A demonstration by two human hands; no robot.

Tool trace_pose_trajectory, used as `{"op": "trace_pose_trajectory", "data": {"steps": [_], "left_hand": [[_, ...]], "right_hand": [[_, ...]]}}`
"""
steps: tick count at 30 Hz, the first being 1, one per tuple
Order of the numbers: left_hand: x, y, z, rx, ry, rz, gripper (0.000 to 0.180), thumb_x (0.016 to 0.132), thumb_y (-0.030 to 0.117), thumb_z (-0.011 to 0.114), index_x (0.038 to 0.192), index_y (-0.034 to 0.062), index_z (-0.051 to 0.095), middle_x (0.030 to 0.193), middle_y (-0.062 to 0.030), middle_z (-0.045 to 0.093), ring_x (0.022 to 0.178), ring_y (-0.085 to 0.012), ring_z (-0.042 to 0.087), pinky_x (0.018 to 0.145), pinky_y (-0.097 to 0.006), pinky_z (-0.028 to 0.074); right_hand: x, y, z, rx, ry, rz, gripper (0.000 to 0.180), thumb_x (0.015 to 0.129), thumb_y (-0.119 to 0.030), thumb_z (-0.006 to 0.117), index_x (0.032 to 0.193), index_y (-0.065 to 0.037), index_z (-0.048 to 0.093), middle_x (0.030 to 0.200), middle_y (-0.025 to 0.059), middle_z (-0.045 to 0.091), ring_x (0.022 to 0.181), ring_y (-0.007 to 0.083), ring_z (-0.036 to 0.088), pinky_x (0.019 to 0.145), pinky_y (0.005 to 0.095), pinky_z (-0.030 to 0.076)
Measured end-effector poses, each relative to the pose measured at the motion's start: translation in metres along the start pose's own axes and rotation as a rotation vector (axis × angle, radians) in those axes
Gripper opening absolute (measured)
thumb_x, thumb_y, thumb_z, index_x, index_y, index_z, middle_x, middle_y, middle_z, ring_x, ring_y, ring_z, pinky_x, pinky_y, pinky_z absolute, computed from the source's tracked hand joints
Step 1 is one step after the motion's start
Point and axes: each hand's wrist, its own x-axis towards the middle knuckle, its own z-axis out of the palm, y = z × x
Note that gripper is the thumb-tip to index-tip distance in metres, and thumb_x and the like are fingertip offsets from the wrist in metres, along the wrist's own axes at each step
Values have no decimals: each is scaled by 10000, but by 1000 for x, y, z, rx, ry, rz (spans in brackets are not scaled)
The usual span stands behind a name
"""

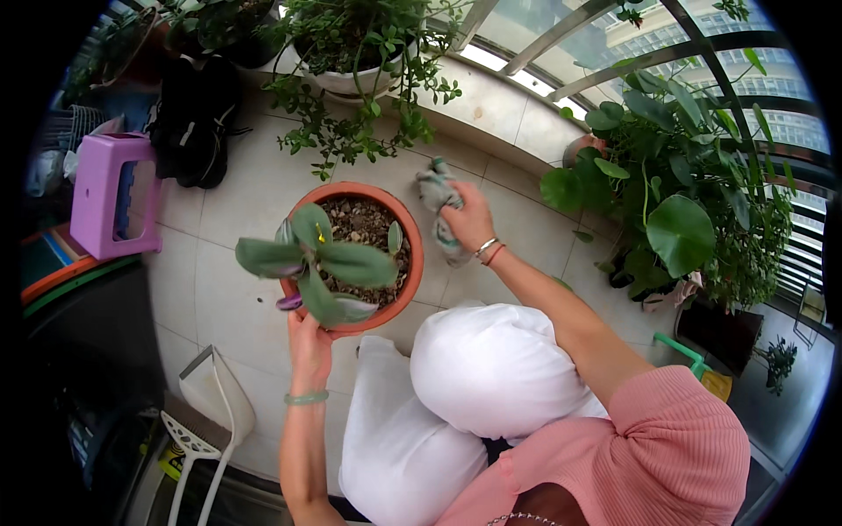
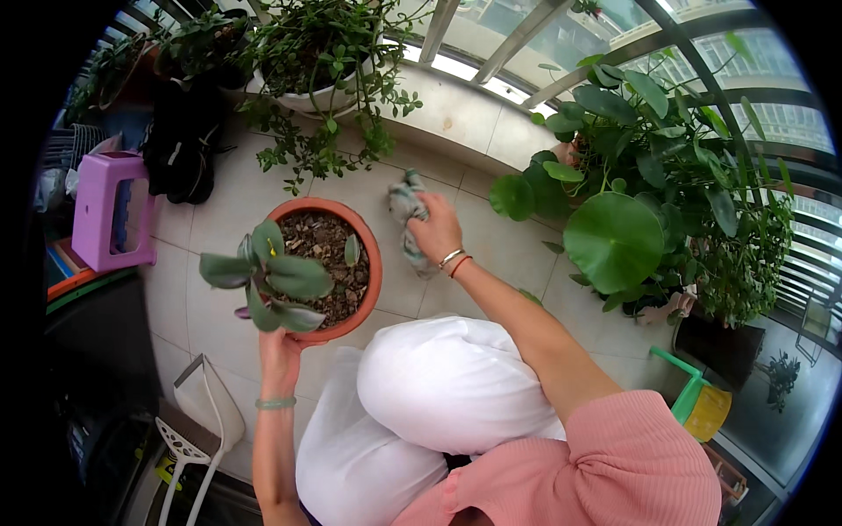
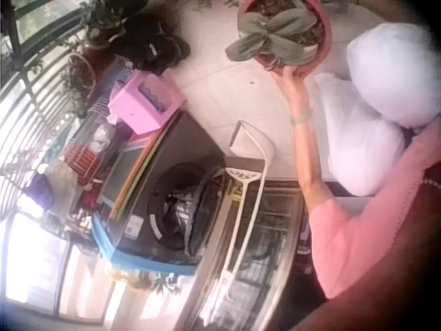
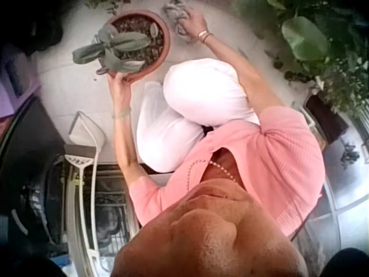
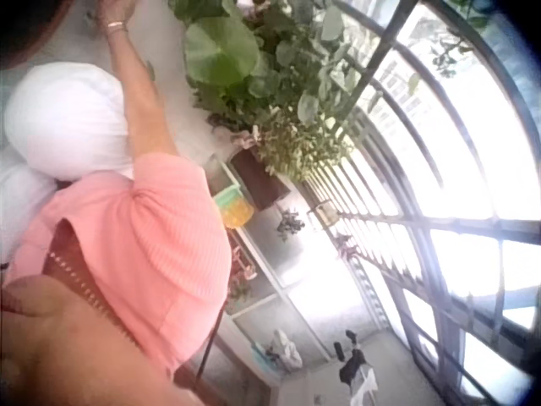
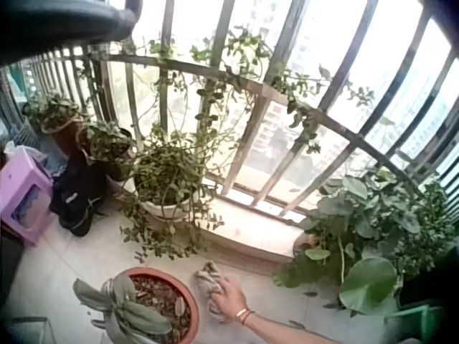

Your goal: The person cleans the balcony window frame and glass panels using a cloth. They then wring the cloth in a green bucket and proceed to wipe the balcony floor and the base of several potted plants. The person also moves a pair of pink shoes and a pair of black sandals to clean underneath them.

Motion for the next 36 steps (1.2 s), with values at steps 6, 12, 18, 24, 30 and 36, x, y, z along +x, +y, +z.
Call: {"op": "trace_pose_trajectory", "data": {"steps": [6, 12, 18, 24, 30, 36], "left_hand": [[-5, 9, -10, -11, -49, -36, 265, 902, 80, 548, 1138, 21, 443, 1064, -105, 601, 915, -253, 656, 680, -473, 617], [0, 1, -4, -51, -68, -65, 289, 891, 95, 557, 1141, 20, 436, 1063, -108, 594, 867, -266, 666, 641, -500, 616], [5, -2, -3, -8, -69, -84, 303, 876, 74, 540, 1154, 16, 432, 1041, -97, 595, 880, -256, 660, 649, -490, 615], [14, 0, -2, -29, -17, -60, 342, 823, 3, 488, 1159, 20, 424, 987, -97, 606, 845, -255, 668, 657, -481, 615], [13, -6, -9, 6, -34, -102, 424, 839, 6, 464, 1256, 40, 394, 1082, -143, 603, 859, -290, 678, 646, -476, 626], [17, -14, -2, -2, -25, -86, 408, 854, 13, 465, 1255, 46, 401, 1080, -153, 619, 832, -303, 691, 619, -464, 632]], "right_hand": [[72, -66, -94, -248, 363, -101, 409, 717, -114, 608, 1124, -102, 644, 1120, 113, 581, 980, 346, 513, 894, 407, 438], [152, -53, -53, -668, 345, 45, 544, 736, -369, 654, 1263, -261, 575, 1214, 3, 563, 1150, 271, 473, 901, 549, 389], [121, -33, -45, -493, 5, -200, 364, 677, -287, 691, 1036, -230, 660, 1156, -4, 580, 1058, 259, 547, 817, 493, 452], [37, -24, -47, -106, 54, -56, 385, 675, -215, 658, 1055, -156, 675, 1036, 80, 616, 977, 320, 572, 867, 421, 485], [156, -88, -68, -412, 351, -204, 406, 721, -268, 676, 1110, -153, 660, 1066, 71, 606, 1016, 278, 564, 826, 386, 496], [198, -82, -34, -719, 179, -276, 393, 744, -370, 696, 1105, -227, 634, 1142, 45, 540, 1101, 255, 523, 798, 432, 508]]}}
